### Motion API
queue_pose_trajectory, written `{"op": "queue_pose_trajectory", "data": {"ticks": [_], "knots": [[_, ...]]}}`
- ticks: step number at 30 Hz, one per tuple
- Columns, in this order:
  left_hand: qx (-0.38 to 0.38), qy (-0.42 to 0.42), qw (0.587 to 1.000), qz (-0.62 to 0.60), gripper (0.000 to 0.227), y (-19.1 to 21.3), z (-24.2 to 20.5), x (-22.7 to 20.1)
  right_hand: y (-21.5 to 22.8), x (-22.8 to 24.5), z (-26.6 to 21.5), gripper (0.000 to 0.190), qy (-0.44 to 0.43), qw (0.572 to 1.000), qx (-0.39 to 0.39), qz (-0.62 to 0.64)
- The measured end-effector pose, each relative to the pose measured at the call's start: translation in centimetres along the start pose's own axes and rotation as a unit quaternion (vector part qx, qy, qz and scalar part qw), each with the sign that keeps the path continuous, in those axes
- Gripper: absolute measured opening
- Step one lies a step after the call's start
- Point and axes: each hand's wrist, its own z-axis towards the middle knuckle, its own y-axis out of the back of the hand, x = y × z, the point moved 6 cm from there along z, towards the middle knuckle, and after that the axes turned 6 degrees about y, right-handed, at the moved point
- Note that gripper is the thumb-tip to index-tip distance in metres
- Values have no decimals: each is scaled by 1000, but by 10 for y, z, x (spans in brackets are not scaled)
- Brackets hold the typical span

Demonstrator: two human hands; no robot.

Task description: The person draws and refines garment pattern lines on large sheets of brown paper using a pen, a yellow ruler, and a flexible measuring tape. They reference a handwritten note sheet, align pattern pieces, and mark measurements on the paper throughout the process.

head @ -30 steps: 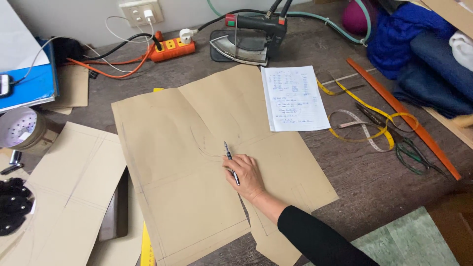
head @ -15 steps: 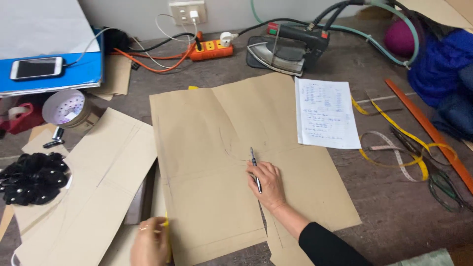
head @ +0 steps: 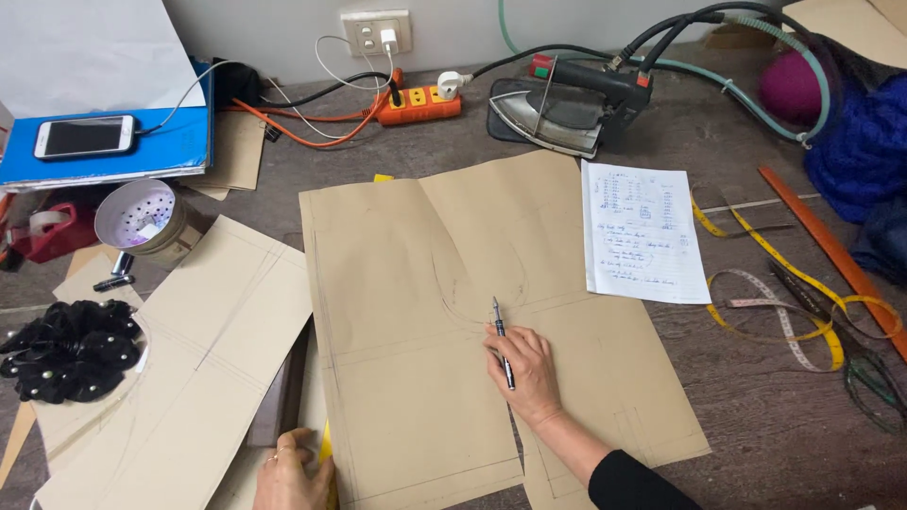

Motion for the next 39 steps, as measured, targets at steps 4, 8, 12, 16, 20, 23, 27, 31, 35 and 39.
{"op": "queue_pose_trajectory", "data": {"ticks": [4,8,12,16,20,23,27,31,35,39], "knots": [[60,19,997,-47,51,7,-7,-11,2,2,1,18,2,1000,-3,-4],[64,34,997,-27,54,4,-7,-10,2,2,1,18,1,1000,-9,-2],[71,65,995,-20,51,5,-10,-12,3,2,1,20,3,1000,-15,-2],[58,58,996,-40,36,7,-16,-19,2,2,1,18,0,1000,-7,0],[68,69,994,-43,42,12,-23,-27,1,2,0,17,4,1000,-14,-11],[26,9,995,-97,51,15,-27,-37,-1,0,-2,21,8,1000,-15,-14],[39,75,995,-45,49,21,-32,-44,-1,-1,-3,21,12,1000,-8,-14],[36,59,995,-70,37,20,-29,-45,-1,1,-2,22,17,1000,-13,-20],[23,19,999,-22,29,-11,-13,-18,-2,1,-4,22,18,1000,-14,-20],[-62,15,995,-83,25,16,-30,-12,0,0,-3,18,20,1000,-14,-19]]}}
